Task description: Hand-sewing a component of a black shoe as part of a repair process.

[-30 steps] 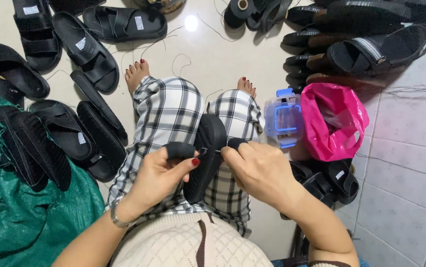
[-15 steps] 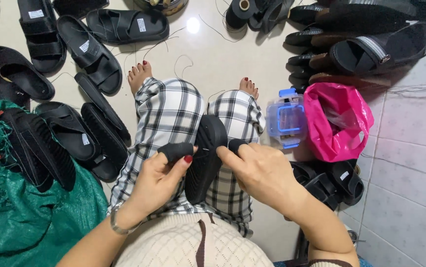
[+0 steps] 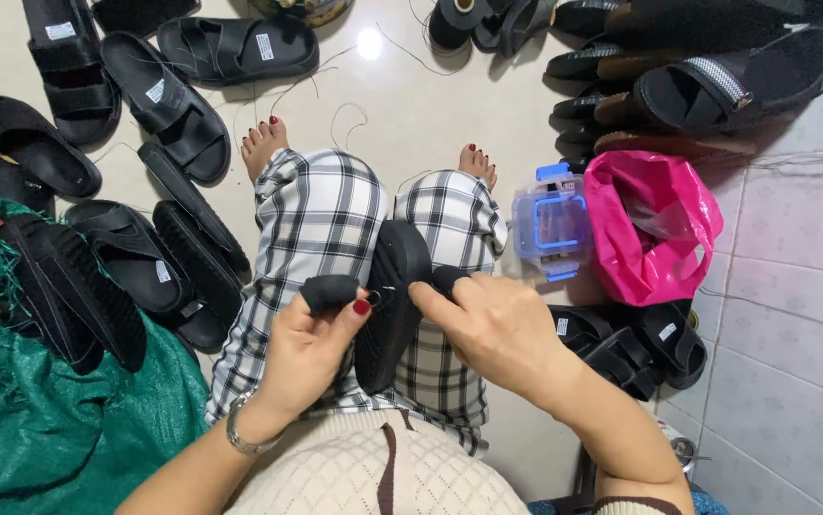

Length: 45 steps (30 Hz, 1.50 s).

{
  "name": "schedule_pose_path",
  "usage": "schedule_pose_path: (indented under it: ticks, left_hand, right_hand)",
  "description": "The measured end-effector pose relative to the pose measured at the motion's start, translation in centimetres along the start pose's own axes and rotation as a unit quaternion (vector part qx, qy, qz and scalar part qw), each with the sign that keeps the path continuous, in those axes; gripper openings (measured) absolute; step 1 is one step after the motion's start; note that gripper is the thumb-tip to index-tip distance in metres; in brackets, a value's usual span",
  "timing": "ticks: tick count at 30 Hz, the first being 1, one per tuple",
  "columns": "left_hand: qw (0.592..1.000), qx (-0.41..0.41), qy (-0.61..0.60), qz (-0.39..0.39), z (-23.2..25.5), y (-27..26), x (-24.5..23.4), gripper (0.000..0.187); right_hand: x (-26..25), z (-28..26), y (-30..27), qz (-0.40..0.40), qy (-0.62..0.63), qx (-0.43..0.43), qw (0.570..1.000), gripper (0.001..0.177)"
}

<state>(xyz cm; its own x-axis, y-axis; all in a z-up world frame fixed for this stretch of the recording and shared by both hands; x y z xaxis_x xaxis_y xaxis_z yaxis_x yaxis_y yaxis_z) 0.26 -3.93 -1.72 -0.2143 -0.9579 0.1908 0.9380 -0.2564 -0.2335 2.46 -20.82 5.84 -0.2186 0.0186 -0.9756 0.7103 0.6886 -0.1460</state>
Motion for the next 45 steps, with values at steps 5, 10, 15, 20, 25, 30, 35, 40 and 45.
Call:
schedule_pose_path:
  ticks: [5,10,15,20,25,30,35,40,45]
  left_hand:
    - [0.999,-0.021,-0.021,0.03,-0.8,0.4,-0.4,0.009]
    - [0.991,-0.008,0.124,-0.049,0.3,0.0,0.9,0.01]
    - [0.981,-0.035,0.178,-0.076,0.6,-0.3,-2.5,0.013]
    - [0.774,0.231,0.589,0.03,7.0,0.3,-3.7,0.044]
    - [0.857,0.222,0.461,-0.063,5.5,0.7,-1.3,0.013]
    - [0.973,0.08,-0.089,-0.195,2.3,0.8,-1.5,0.013]
    - [0.991,-0.089,-0.025,-0.096,-0.1,1.6,-1.3,0.022]
    - [0.984,-0.139,0.013,-0.108,-0.4,1.4,-1.0,0.024]
    - [0.938,0.092,0.324,-0.084,0.7,0.4,0.8,0.029]
  right_hand:
    - [-0.1,-0.1,0.2,0.011,0.012,-0.009,1.0,0.029]
    - [0.7,0.0,-0.3,0.027,0.025,0.002,0.999,0.028]
    - [0.7,-0.1,-0.5,0.04,0.029,0.015,0.999,0.026]
    - [-0.2,-0.5,0.0,0.034,-0.008,0.022,0.999,0.028]
    - [-0.4,-0.6,0.1,0.023,-0.016,0.026,0.999,0.029]
    - [-0.4,-0.6,0.2,0.008,-0.009,0.031,0.999,0.029]
    - [0.0,-0.5,0.2,-0.001,-0.012,0.022,1.0,0.026]
    - [0.8,-0.4,0.1,-0.001,-0.009,0.017,1.0,0.029]
    - [0.4,-0.6,-0.5,0.01,0.012,0.027,1.0,0.032]
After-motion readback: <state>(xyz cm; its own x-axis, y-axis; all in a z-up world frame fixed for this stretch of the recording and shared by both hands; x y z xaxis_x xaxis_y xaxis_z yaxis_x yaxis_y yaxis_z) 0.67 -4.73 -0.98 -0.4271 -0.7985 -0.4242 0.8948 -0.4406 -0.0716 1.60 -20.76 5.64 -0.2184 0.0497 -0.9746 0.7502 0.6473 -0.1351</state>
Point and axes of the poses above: each hand's wrist, its own y-axis towards the middle knuckle, its own x-axis out of the palm, z = x × y, the point moved 8 cm from there along y, towards the middle knuckle, and after that the axes turned 15 degrees about -z, right-handed, at the moved point
